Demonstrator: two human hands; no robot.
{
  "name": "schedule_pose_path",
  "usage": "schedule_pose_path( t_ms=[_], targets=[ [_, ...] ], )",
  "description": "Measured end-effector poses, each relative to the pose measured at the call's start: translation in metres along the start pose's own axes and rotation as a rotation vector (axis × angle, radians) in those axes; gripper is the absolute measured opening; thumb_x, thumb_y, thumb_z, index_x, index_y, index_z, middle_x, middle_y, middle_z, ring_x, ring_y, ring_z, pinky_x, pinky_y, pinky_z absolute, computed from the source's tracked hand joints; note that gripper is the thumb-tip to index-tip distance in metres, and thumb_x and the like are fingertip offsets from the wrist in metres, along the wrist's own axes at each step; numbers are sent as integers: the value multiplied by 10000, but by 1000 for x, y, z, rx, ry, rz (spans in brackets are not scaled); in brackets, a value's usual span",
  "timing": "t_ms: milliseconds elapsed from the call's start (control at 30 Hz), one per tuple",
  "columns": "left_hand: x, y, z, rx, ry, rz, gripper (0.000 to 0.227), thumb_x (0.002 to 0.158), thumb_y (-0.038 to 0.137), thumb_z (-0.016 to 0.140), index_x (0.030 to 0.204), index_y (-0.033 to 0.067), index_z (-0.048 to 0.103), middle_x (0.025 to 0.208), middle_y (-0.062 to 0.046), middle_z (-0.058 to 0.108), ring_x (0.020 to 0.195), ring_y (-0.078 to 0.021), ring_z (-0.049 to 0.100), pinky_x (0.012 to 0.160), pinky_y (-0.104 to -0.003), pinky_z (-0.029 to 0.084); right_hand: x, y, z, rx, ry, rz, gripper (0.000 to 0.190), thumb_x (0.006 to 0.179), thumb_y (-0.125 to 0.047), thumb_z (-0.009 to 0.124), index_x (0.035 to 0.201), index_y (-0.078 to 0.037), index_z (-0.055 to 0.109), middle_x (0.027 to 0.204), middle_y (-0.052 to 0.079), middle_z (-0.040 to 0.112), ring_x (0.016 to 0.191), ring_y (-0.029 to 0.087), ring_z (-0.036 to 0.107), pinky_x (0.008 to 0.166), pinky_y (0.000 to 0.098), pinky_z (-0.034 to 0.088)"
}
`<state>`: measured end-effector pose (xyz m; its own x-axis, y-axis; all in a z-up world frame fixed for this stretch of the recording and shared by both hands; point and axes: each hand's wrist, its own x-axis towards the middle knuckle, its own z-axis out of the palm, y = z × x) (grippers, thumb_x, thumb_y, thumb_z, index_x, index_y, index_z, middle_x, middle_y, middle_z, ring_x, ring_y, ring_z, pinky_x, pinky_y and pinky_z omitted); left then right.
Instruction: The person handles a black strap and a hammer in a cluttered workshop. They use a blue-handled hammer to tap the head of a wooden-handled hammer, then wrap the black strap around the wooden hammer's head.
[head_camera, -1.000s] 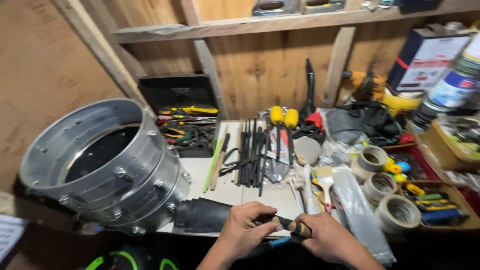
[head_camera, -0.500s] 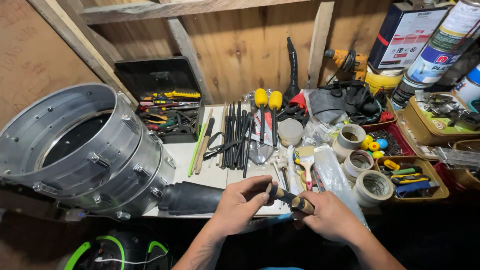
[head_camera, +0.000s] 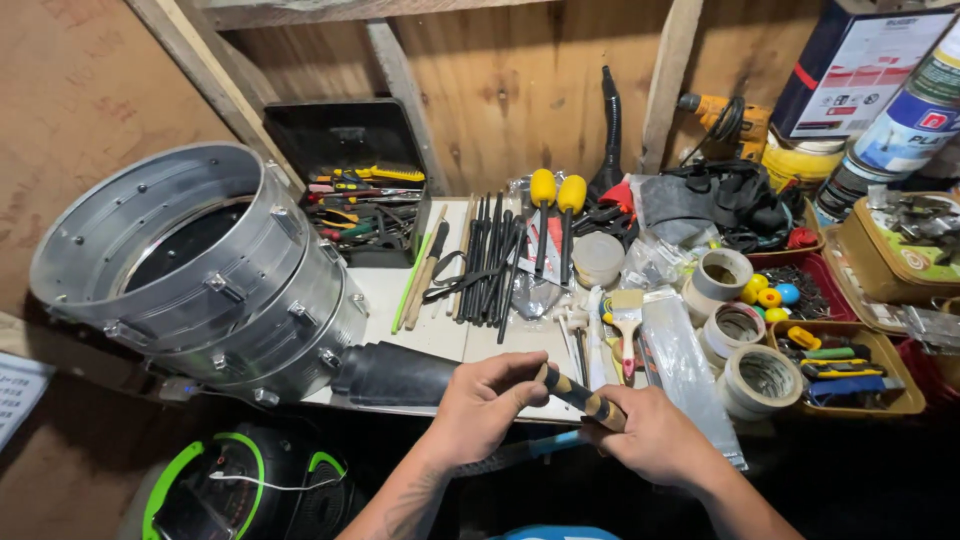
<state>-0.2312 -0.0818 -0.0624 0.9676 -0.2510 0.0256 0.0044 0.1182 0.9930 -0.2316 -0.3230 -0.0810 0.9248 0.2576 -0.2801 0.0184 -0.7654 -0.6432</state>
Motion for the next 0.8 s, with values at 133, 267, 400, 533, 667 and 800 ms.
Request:
schedule_pose_path(
  t_ms=[133,267,400,533,667,800],
  targets=[
    [-18,8,-7,444,-65,148,557,790,145,847,1324,96,696,1171,-3,785,1037,-57,676,1001,-225,492,7,16,12,17,-96,-26,137,743,-302,850,805,-227,755,659,-90,684,677,38,586,659,224,489],
    [-34,3,-15,671,-90,435,355,882,244,808,1186,83,717,1013,-89,779,868,-225,768,800,-290,569,8,16,15,-88,-152,-101,190,776,-409,854,825,-254,755,634,-71,704,622,53,607,622,247,496],
    [-47,9,-21,828,-99,440,362,965,272,703,1250,51,667,1145,-137,769,990,-304,757,864,-361,574,12,8,15,-137,-205,-133,183,773,-391,829,859,-256,740,679,-53,720,647,95,636,650,269,501],
    [-52,8,-30,869,-84,403,385,990,266,654,1297,34,642,1206,-146,754,1056,-321,743,900,-387,568,4,-28,2,-74,-273,-22,121,816,-304,825,846,-217,747,645,-57,659,597,72,552,595,255,439],
    [-54,20,-32,752,-38,296,366,971,227,662,1309,86,664,1159,-109,788,984,-264,780,838,-317,562,16,-20,11,-57,-225,-123,113,779,-273,833,818,-206,751,611,-60,642,592,67,543,590,256,448],
    [-55,23,-36,625,-14,-45,525,880,275,611,1391,154,628,1292,-32,737,1154,-136,700,1004,-283,491,25,-26,12,-136,-187,-41,175,759,-344,783,908,-252,786,728,-66,776,695,68,703,690,252,516]
  ],
)
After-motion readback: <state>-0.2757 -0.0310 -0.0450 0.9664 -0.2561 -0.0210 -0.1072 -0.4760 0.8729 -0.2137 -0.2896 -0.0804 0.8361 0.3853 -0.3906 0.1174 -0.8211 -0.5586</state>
